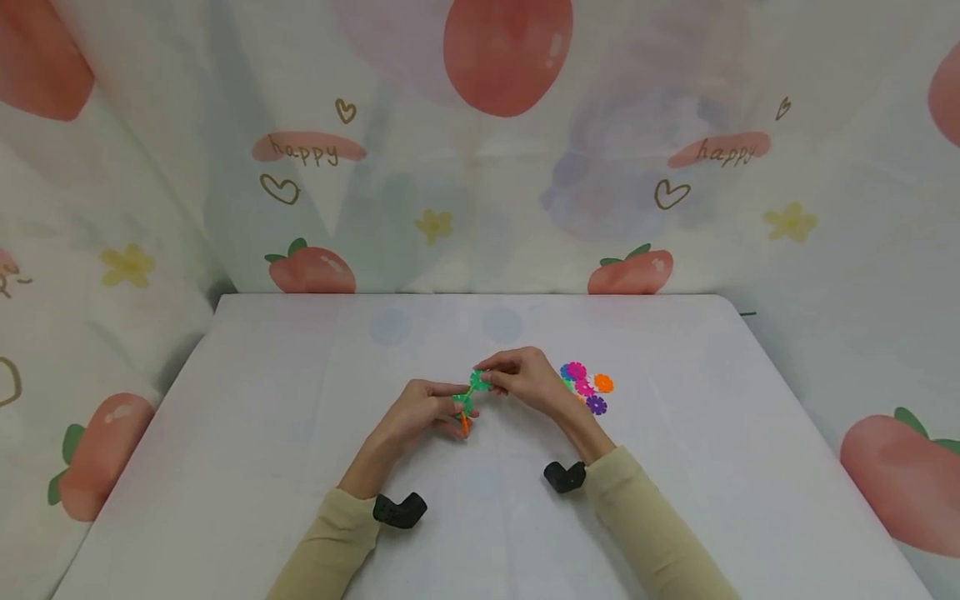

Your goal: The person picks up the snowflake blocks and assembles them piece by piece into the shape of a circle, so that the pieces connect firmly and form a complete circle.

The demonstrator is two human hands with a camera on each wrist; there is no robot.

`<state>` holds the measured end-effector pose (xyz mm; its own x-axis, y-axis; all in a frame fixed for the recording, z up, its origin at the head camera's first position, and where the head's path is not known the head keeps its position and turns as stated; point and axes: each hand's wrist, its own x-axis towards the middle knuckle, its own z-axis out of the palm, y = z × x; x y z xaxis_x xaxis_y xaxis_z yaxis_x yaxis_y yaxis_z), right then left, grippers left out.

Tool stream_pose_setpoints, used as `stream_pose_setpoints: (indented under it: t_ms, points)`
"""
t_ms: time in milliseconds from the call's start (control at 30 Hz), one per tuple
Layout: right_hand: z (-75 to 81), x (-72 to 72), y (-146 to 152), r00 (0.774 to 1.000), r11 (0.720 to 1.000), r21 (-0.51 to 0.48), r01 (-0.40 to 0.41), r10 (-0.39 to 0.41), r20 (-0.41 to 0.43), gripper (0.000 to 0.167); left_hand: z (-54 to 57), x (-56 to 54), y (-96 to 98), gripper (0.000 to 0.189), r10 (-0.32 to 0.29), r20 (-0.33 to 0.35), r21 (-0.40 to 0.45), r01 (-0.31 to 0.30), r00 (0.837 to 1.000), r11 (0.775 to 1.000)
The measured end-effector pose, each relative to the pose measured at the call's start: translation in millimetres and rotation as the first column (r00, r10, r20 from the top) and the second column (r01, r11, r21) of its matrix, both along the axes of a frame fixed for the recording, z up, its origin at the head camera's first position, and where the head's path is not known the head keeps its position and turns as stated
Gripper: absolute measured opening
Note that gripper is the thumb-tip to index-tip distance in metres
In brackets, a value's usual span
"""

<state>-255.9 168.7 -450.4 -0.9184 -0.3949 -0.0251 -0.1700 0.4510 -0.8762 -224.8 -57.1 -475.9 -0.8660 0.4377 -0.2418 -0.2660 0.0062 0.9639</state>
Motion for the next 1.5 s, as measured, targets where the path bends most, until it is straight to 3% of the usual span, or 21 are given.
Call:
stream_pose_setpoints:
  t_ms: [200, 467, 767, 933, 1133, 1267, 1500]
  points:
    - [-1.8, 2.9, 6.8, 1.0, 1.0, 0.021, 0.018, -0.017, -0.015, 0.017, -2.1, -0.5, 7.7, 0.043, -0.023, 0.028, -0.002, 0.023, 0.999, 1.0]
    - [-7.6, -2.9, 0.9, 1.0, 1.0, 0.021, -0.022, 0.022, 0.004, 0.016, 0.5, 1.6, 3.3, 0.042, 0.026, 0.043, -0.042, -0.024, 0.999, 0.999]
    - [-10.9, -5.3, 2.3, 0.998, 0.998, -0.04, -0.042, 0.044, 0.046, 0.018, 2.4, 0.5, 2.4, 0.042, -0.004, 0.025, -0.043, 0.005, 1.0, 0.999]
    - [-14.2, -6.1, -2.7, 1.0, 0.999, -0.045, -0.012, 0.013, 0.028, 0.02, 3.7, -0.5, 1.5, 0.05, -0.007, 0.054, -0.028, 0.008, 0.999, 1.0]
    - [-10.0, -8.0, -8.7, 0.998, 0.997, -0.049, 0.052, -0.05, 0.042, 0.017, 9.0, -2.4, -4.3, 0.061, -0.081, 0.064, -0.013, 0.082, 0.995, 0.997]
    - [-6.0, -8.6, -11.5, 0.999, 0.999, -0.039, 0.026, -0.024, 0.032, 0.017, 10.7, -4.0, -8.6, 0.049, -0.137, 0.031, 0.024, 0.136, 0.99, 0.99]
    - [-3.3, -7.2, -12.3, 0.998, 0.998, 0.003, -0.055, 0.055, 0.015, 0.024, 9.0, -4.3, -6.7, 0.037, -0.07, 0.028, 0.018, 0.07, 0.997, 0.997]
